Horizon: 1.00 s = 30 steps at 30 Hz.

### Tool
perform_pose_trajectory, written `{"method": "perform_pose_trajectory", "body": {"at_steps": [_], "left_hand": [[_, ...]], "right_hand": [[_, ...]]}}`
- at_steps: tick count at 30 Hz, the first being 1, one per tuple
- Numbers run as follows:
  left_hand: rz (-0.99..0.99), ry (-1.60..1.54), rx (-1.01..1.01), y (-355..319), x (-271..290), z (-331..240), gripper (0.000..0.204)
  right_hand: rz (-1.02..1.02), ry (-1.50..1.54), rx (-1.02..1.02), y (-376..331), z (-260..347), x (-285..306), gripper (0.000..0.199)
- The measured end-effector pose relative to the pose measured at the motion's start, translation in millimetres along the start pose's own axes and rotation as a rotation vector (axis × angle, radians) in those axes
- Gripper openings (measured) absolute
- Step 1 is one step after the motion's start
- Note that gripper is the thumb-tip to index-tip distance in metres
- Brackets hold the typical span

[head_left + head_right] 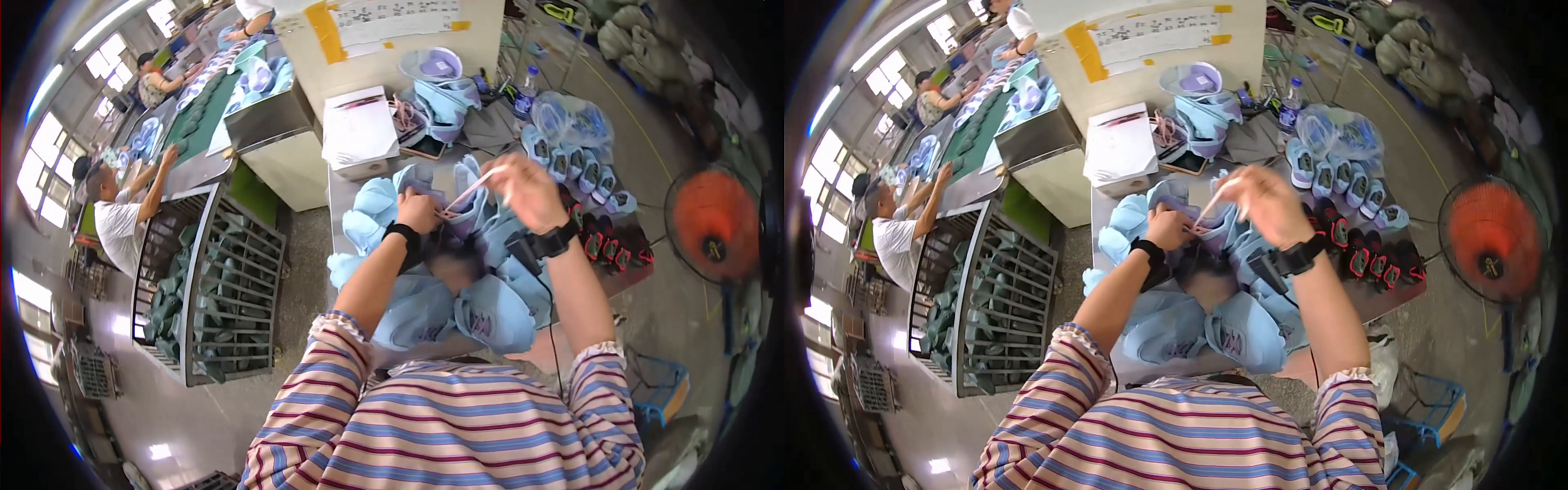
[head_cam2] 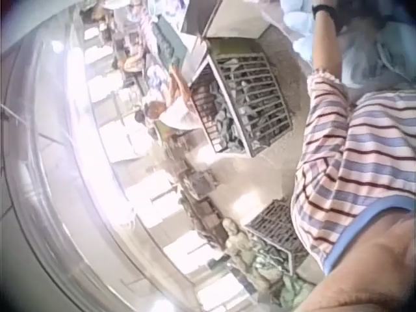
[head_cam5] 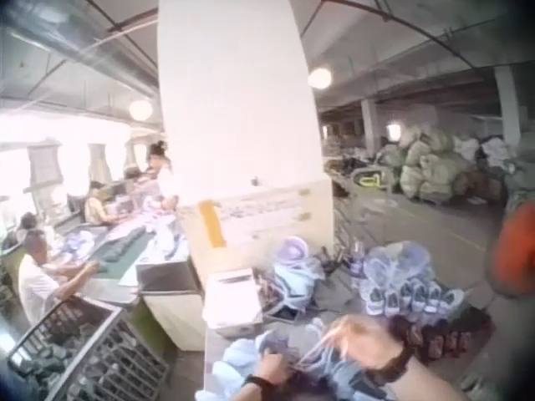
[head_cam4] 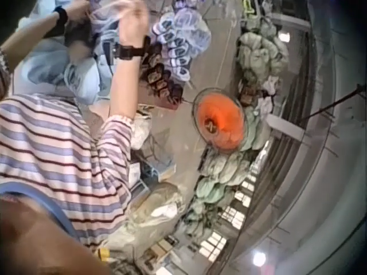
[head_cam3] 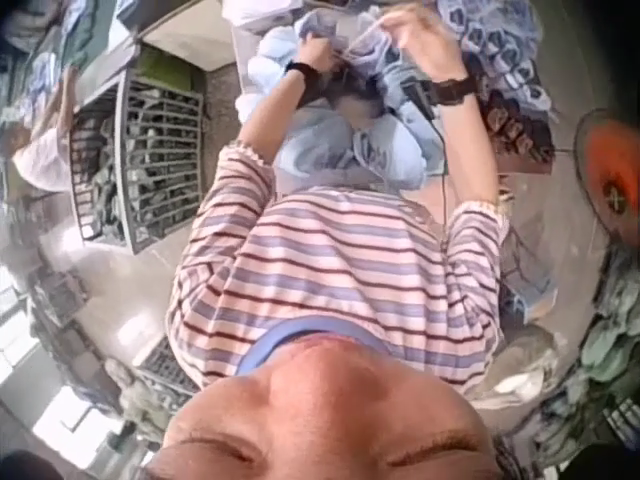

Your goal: Gathers shoe uppers from a bag, organizes them on a table, laces them together into bundles, and delivers them to a workstation.

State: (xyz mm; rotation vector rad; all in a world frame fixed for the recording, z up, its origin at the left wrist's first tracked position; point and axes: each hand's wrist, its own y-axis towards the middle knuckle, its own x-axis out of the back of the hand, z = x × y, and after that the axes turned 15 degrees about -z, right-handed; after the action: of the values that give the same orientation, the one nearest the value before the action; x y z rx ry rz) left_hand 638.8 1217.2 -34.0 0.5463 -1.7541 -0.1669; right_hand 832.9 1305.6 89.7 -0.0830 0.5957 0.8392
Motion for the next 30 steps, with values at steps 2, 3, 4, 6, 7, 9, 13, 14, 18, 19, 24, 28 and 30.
{"method": "perform_pose_trajectory", "body": {"at_steps": [2,3,4,6,7,9,13,14,18,19,24,28,30], "left_hand": [[0.071,-0.081,0.127,3,2,-1,0.024],[0.080,-0.087,0.119,0,1,4,0.024],[0.077,-0.135,0.117,-2,-4,5,0.023],[0.056,-0.191,0.142,-6,-11,7,0.022],[0.057,-0.200,0.136,-6,-10,3,0.022],[0.045,-0.182,0.144,-5,-8,-4,0.022],[0.033,-0.211,0.141,-10,-3,2,0.023],[0.028,-0.231,0.150,-10,-1,6,0.023],[0.008,-0.338,0.108,-11,4,12,0.010],[0.050,-0.345,0.080,-10,3,15,0.010],[0.165,-0.403,0.185,6,21,12,0.014],[0.213,-0.205,0.124,12,16,-3,0.022],[0.254,-0.180,0.132,14,10,-1,0.019]], "right_hand": [[0.093,0.028,-0.123,-1,-6,-10,0.020],[0.083,-0.283,-0.109,3,-10,-12,0.021],[0.066,-0.601,-0.097,4,-11,-9,0.022],[-0.092,-0.877,-0.021,17,-33,4,0.023],[-0.048,-1.055,-0.027,20,-40,7,0.024],[0.152,-1.500,0.350,27,-82,25,0.027],[0.270,-1.792,0.090,26,-112,21,0.027],[0.298,-1.762,0.104,28,-111,22,0.027],[0.351,-1.665,0.021,43,-99,33,0.030],[0.360,-1.669,0.019,49,-96,34,0.030],[0.469,-1.529,-0.135,70,-82,53,0.039],[0.259,-0.951,-0.499,69,-78,55,0.032],[0.209,-0.915,-0.538,69,-74,62,0.031]]}}
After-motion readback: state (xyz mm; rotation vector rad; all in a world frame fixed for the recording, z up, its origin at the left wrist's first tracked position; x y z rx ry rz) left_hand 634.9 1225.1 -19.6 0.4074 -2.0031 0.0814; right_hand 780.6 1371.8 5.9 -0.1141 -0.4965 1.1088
